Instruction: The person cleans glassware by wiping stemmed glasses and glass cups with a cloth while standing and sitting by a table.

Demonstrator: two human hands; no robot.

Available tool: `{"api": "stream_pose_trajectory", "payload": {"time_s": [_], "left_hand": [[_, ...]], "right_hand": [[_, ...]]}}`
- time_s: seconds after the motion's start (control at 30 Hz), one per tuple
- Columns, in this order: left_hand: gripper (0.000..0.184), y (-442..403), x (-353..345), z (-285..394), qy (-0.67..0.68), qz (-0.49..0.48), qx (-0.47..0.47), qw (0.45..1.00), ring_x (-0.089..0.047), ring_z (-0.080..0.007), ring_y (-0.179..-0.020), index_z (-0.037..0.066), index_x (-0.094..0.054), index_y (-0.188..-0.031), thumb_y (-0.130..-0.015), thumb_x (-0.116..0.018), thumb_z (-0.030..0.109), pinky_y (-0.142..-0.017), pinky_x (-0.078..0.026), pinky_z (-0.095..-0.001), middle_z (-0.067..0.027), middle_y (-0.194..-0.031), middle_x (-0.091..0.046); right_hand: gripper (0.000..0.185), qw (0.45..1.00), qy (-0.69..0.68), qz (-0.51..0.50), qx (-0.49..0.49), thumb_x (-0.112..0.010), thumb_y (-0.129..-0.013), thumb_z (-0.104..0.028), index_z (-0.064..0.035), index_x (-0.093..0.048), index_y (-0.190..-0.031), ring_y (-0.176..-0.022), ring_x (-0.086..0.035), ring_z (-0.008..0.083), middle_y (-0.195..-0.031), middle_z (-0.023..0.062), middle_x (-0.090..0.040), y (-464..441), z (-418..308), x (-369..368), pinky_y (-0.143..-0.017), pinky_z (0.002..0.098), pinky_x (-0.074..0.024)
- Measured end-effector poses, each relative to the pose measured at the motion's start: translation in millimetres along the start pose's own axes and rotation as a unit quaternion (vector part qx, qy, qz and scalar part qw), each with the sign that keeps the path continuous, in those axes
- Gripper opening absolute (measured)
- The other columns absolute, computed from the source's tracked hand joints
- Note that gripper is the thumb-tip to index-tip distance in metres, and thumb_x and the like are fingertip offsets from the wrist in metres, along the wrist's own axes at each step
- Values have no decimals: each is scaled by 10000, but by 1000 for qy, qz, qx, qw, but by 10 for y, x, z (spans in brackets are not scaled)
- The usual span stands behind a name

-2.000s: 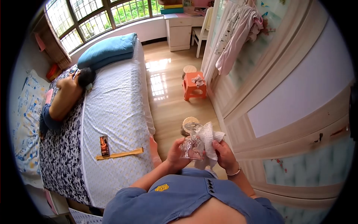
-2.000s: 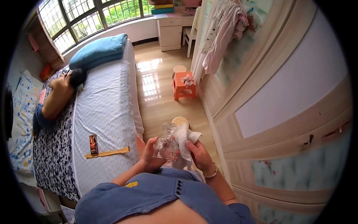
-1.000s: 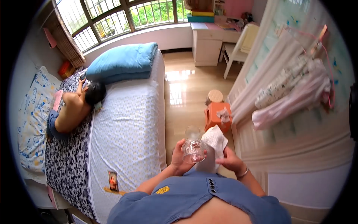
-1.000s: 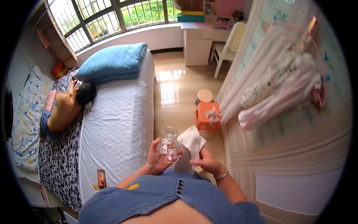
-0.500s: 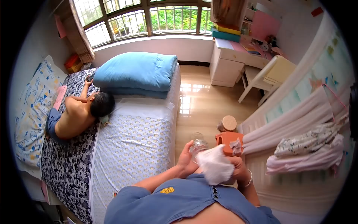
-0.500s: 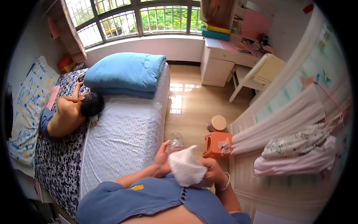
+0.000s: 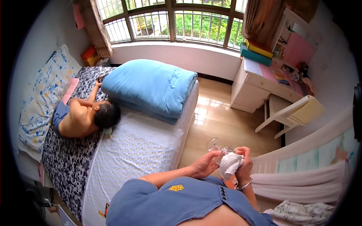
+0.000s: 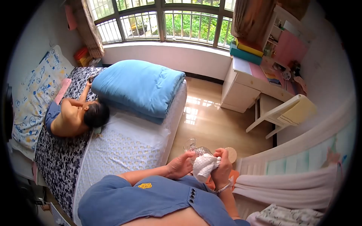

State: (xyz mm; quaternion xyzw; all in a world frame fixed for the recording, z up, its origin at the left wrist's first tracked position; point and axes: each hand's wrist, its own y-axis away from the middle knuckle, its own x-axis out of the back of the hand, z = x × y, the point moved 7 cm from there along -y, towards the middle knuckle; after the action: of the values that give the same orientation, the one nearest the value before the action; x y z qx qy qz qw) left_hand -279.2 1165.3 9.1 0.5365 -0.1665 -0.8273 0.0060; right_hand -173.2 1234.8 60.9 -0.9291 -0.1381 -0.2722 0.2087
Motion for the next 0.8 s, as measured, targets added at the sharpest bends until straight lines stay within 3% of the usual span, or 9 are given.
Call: {"api": "stream_pose_trajectory", "payload": {"time_s": [0.17,0.27,0.3,0.33,0.4,0.53,0.6,0.67,0.8], "left_hand": [[536,-661,-324,534,-279,-84,-167,942,-360,-174,-1160,66,-339,-1225,-762,-605,108,-977,-271,-313,-86,-1258,-372],[582,-823,-418,847,-407,-103,-273,865,-308,-191,-1198,68,-335,-1229,-731,-635,42,-996,-235,-341,-108,-1284,-337],[587,-874,-414,975,-423,-126,-298,846,-293,-195,-1211,73,-334,-1229,-728,-636,33,-1000,-226,-347,-115,-1296,-326],[587,-930,-410,1124,-423,-123,-302,845,-293,-195,-1211,73,-334,-1229,-728,-636,33,-1000,-226,-347,-115,-1296,-326],[584,-1073,-318,1367,-393,-99,-256,878,-288,-191,-1220,76,-336,-1225,-725,-630,10,-1001,-224,-344,-116,-1298,-332],[499,-1608,1,1793,-141,-80,-159,974,-339,-198,-1192,99,-326,-1226,-810,-578,211,-988,-257,-347,-104,-1280,-368],[442,-1857,39,2144,-95,-71,-145,982,-415,-200,-1121,91,-414,-1169,-843,-498,376,-946,-316,-352,-102,-1218,-433],[423,-2106,214,2394,-37,68,-29,997,-472,-191,-1043,79,-509,-1075,-850,-452,434,-897,-364,-363,-98,-1104,-511],[366,-2433,-18,3110,-104,13,-143,984,-497,-174,-959,84,-541,-847,-863,-430,432,-858,-385,-334,-84,-1003,-548]], "right_hand": [[178,948,-300,-55,-89,-647,-715,-95,-42,-508,-813,-683,-520,76,-742,9,-568,-733,538,-284,-583,232,-443],[144,946,-296,-133,-16,-621,-738,-84,-37,-510,-818,-682,-525,88,-742,14,-566,-1085,359,-510,-617,229,-455],[120,891,-413,-150,-110,-603,-748,-73,-38,-514,-820,-674,-521,89,-739,11,-562,-1115,649,-794,-626,233,-461],[104,671,-657,-138,-313,-595,-754,-74,-49,-504,-796,-652,-520,87,-725,7,-562,-1168,782,-1072,-598,230,-457],[122,929,-337,-146,-45,-610,-742,-74,-68,-489,-749,-621,-521,100,-697,-2,-553,-1596,502,-857,-566,229,-446],[170,918,-362,-104,-123,-645,-711,-81,-71,-475,-706,-536,-517,128,-625,21,-549,-2222,691,-1161,-504,237,-423],[204,991,-90,-6,102,-679,-672,-91,-63,-478,-692,-479,-516,181,-576,66,-536,-2592,402,-1089,-464,262,-413],[240,980,-65,21,186,-701,-646,-104,-55,-471,-698,-479,-534,231,-562,97,-523,-2898,208,-1201,-453,287,-419],[235,979,-93,69,165,-690,-668,-101,-54,-465,-720,-497,-527,159,-585,72,-529,-3530,36,-1346,-465,280,-425]]}}
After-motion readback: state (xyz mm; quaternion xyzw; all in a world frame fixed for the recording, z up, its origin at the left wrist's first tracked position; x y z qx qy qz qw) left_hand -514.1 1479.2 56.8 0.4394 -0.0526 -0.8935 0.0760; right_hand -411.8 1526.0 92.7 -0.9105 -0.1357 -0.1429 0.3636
